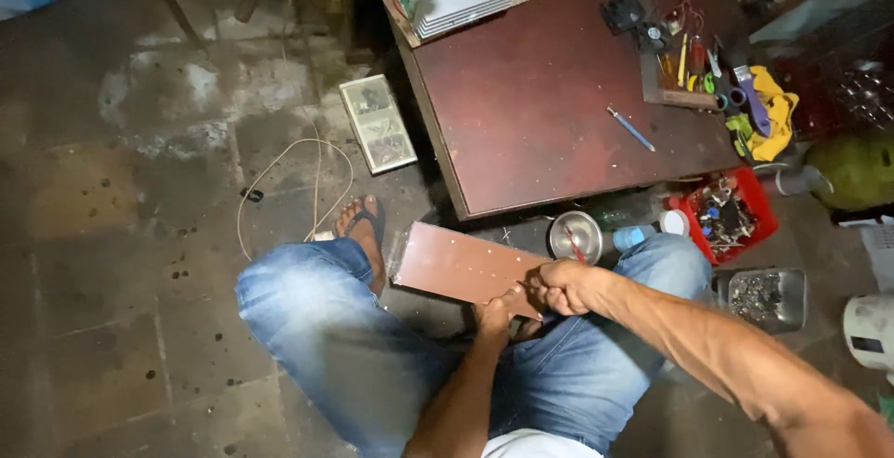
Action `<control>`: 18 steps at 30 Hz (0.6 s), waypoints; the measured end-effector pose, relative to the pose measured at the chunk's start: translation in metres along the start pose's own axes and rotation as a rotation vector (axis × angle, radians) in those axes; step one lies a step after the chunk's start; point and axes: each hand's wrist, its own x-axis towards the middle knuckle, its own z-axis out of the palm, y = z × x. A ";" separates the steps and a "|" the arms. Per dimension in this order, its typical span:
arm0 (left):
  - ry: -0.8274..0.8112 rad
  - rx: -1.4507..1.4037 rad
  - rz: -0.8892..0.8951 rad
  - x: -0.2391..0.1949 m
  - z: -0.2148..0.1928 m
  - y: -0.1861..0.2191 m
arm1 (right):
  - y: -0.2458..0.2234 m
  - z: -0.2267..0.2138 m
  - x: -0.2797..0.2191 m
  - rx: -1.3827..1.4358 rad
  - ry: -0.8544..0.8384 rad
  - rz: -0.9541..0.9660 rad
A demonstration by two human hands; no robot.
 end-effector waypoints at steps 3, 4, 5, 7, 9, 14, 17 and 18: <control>0.001 -0.001 -0.009 0.012 -0.010 -0.007 | -0.003 0.012 0.012 0.160 -0.401 0.421; 0.019 0.070 0.009 -0.002 -0.005 0.005 | 0.015 0.033 0.011 -0.287 -0.025 0.236; 0.037 0.141 0.026 -0.015 -0.001 0.018 | 0.033 0.053 0.009 -0.719 0.359 0.034; 0.024 0.107 0.042 -0.044 0.011 0.039 | 0.075 0.101 0.001 -1.354 0.948 -0.307; 0.010 0.068 0.060 -0.048 0.017 0.041 | 0.091 0.125 0.002 -1.952 1.554 -0.704; 0.119 0.148 0.189 0.035 0.006 -0.018 | 0.088 0.096 0.034 -3.040 1.433 -0.916; 0.047 0.181 0.161 -0.034 0.017 0.036 | 0.088 0.083 0.040 -2.771 1.615 -0.835; 0.046 0.180 0.161 -0.026 0.015 0.029 | 0.091 0.092 0.031 -2.773 1.615 -0.834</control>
